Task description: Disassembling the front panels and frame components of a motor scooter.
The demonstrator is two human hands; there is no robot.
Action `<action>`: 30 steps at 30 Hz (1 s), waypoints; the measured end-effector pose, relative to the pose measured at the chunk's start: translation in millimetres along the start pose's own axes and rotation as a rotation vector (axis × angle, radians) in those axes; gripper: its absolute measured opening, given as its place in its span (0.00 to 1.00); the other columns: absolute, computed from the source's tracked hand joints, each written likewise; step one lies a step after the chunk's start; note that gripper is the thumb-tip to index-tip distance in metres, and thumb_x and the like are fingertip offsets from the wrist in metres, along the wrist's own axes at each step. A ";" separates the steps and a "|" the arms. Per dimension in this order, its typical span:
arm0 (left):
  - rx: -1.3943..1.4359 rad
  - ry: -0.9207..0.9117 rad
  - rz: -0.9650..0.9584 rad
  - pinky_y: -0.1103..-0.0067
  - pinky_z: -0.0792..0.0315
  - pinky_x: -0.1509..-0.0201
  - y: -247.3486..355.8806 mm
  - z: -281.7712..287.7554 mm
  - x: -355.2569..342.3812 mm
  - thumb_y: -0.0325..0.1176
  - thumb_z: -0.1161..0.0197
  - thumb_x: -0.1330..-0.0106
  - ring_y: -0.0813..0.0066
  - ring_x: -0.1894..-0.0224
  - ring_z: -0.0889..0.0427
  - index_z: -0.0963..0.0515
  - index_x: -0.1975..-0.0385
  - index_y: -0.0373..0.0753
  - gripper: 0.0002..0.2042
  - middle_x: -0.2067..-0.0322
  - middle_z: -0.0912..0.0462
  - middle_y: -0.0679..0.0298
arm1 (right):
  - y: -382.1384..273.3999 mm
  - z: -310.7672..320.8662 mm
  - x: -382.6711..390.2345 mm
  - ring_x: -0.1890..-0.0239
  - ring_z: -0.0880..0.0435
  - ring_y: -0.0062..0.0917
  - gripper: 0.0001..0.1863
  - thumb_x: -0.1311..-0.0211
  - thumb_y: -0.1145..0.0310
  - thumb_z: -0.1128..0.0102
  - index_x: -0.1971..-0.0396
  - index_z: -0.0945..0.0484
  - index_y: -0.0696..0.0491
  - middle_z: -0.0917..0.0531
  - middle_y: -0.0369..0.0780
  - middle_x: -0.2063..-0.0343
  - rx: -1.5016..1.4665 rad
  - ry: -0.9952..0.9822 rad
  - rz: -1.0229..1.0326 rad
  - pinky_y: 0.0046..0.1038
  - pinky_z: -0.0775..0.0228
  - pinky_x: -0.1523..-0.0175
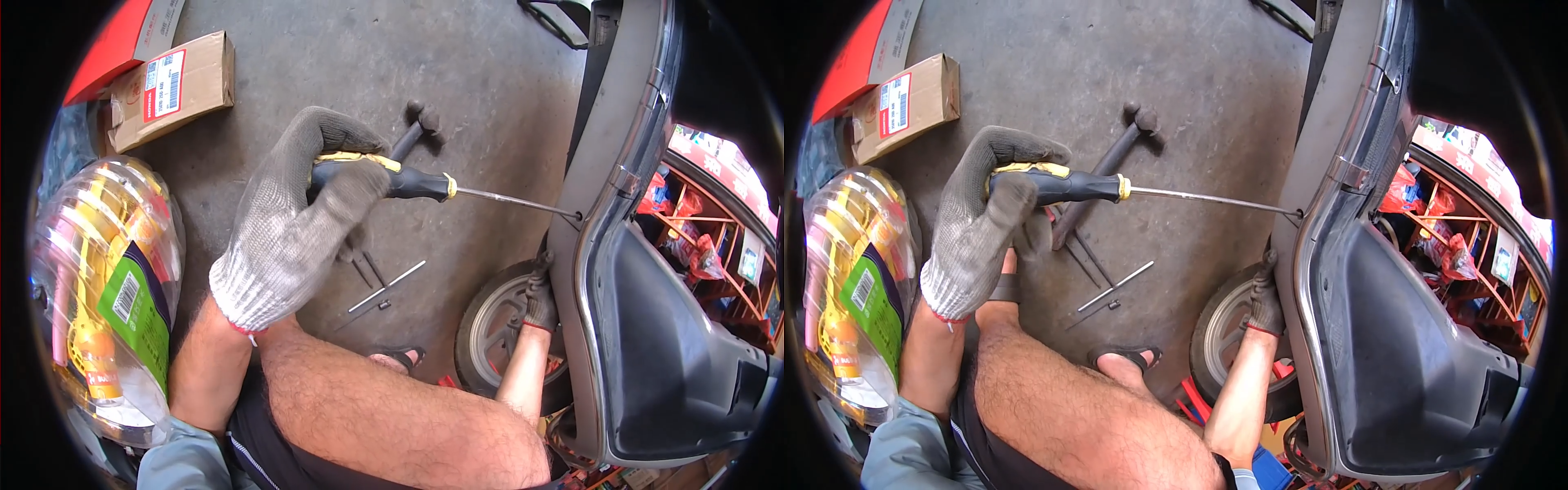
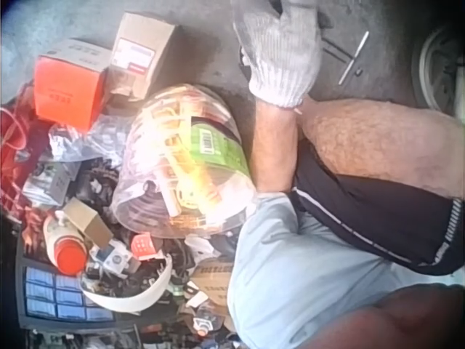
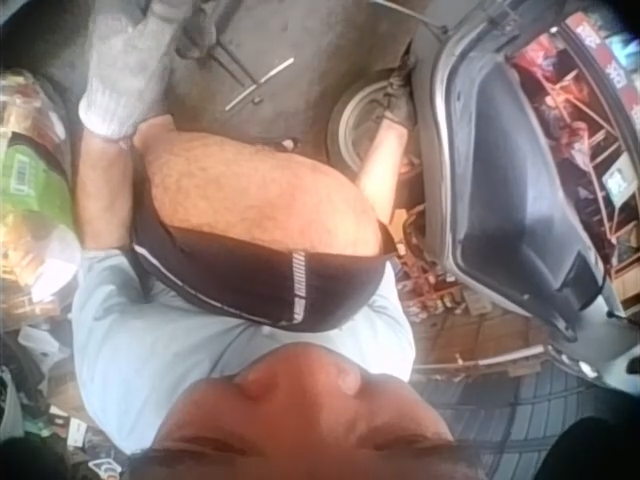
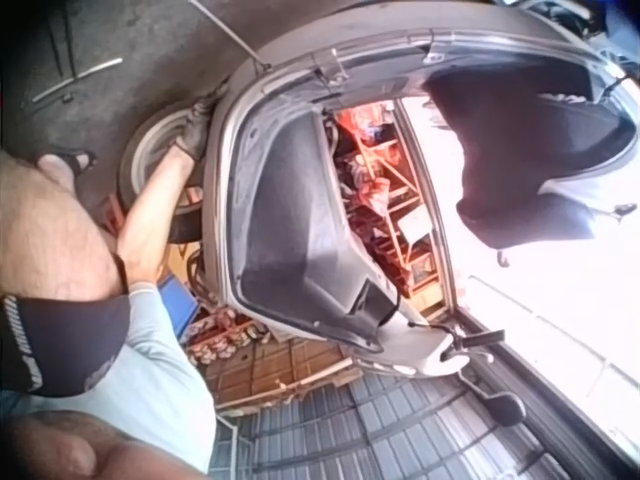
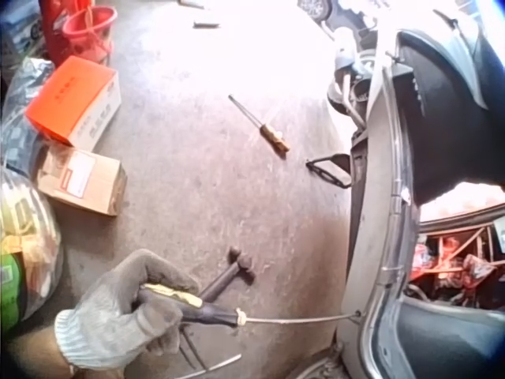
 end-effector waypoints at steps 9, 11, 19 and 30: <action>-0.134 -0.059 -0.130 0.80 0.24 0.61 -2.4 5.5 0.5 0.35 0.41 0.29 0.76 0.65 0.19 0.26 0.58 0.33 0.10 0.59 0.19 0.56 | 22.5 -8.9 4.0 0.27 0.47 0.51 0.31 0.32 0.57 0.54 0.33 0.37 0.58 0.39 0.49 0.30 0.130 -0.058 -0.033 0.71 0.53 0.33; -0.108 -0.041 -0.283 0.82 0.27 0.66 -9.2 4.1 -0.7 0.33 0.41 0.30 0.80 0.69 0.21 0.25 0.60 0.33 0.09 0.65 0.20 0.61 | 38.6 -12.0 6.8 0.27 0.47 0.51 0.31 0.32 0.57 0.53 0.33 0.37 0.58 0.39 0.49 0.30 0.096 -0.050 -0.061 0.70 0.53 0.33; -0.082 0.184 0.077 0.85 0.34 0.79 6.5 -14.9 1.0 0.38 0.48 0.27 0.83 0.80 0.25 0.25 0.60 0.34 0.12 0.71 0.20 0.63 | 14.7 -8.6 6.8 0.28 0.46 0.53 0.31 0.29 0.53 0.57 0.33 0.36 0.56 0.38 0.47 0.30 0.248 -0.057 0.059 0.71 0.55 0.33; -0.060 0.269 -0.153 0.88 0.37 0.80 -2.7 -21.0 7.9 0.33 0.47 0.27 0.87 0.78 0.29 0.25 0.55 0.38 0.08 0.67 0.22 0.65 | 47.5 -17.1 8.6 0.36 0.31 0.53 0.31 0.29 0.48 0.58 0.36 0.33 0.54 0.29 0.47 0.36 0.228 -0.054 0.028 0.67 0.36 0.39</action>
Point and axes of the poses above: each hand's wrist, its own x-axis away from the middle knuckle, its own z-axis out of the back of the hand, y = z × x, the point moved 1 cm from there along -x, towards the middle knuckle
